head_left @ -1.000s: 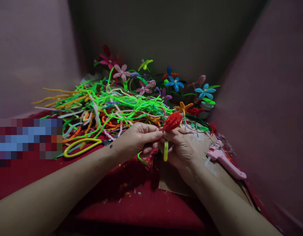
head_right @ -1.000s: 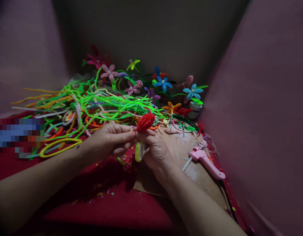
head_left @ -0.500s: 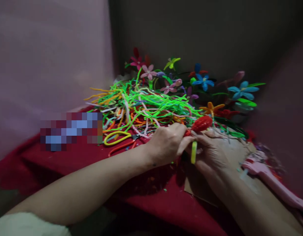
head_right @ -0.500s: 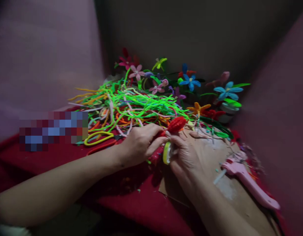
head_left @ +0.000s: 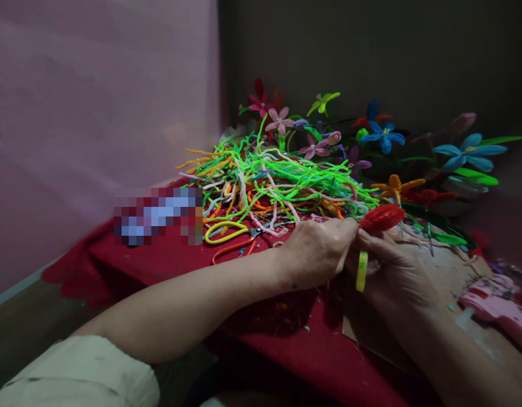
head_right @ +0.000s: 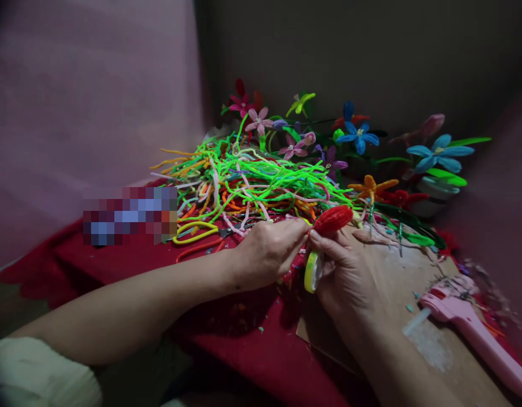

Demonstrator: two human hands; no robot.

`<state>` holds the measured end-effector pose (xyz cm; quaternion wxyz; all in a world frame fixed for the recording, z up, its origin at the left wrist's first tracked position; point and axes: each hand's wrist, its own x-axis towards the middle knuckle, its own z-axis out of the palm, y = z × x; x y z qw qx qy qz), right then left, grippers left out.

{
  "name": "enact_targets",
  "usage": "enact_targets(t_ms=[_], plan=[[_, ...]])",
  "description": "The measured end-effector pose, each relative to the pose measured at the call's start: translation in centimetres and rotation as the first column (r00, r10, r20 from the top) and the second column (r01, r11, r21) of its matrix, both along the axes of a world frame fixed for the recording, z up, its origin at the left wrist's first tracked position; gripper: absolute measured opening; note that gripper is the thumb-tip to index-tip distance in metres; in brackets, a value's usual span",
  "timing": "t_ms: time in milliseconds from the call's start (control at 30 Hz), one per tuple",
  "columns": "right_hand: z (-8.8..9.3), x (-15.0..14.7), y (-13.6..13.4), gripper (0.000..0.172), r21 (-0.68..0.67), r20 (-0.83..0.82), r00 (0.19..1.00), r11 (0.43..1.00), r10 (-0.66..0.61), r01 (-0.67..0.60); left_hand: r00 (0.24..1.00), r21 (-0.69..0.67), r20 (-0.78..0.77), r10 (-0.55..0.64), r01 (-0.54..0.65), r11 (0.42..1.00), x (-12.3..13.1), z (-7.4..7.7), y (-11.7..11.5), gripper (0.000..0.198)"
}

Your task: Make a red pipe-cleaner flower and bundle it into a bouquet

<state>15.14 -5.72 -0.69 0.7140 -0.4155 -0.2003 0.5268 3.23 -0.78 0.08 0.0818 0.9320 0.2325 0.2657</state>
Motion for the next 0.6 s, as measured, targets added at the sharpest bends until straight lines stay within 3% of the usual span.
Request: enact_targets(t_ms=[100, 300, 367, 467, 600], plan=[[0.4, -0.3, -0.4, 0.022, 0.074, 0.068, 0.997, 0.996, 0.037, -0.042, 0.978, -0.251, 0.206, 0.019, 0.034, 0.967, 0.1, 0.3, 0.1, 0.02], [0.4, 0.1, -0.4, 0.028, 0.09, 0.203, 0.976, 0.99, 0.085, -0.105, 0.907, -0.581, 0.42, 0.037, 0.237, 0.778, 0.2, 0.7, 0.7, 0.017], [0.5, 0.3, -0.2, 0.025, 0.055, 0.204, 0.975, 0.993, 0.091, -0.104, 0.898, -0.674, 0.438, 0.05, 0.29, 0.68, 0.1, 0.9, 0.9, 0.017], [0.7, 0.8, 0.0, 0.022, 0.006, 0.176, 0.977, 0.992, 0.124, -0.127, 0.88, -0.791, 0.467, 0.088, 0.371, 0.487, 0.0, 1.4, 0.9, 0.017], [0.7, 1.4, 0.2, 0.029, -0.06, 0.104, 0.983, 0.988, 0.148, -0.143, 0.859, -0.855, 0.492, 0.143, 0.446, 0.263, -0.2, 1.8, 0.6, 0.015]])
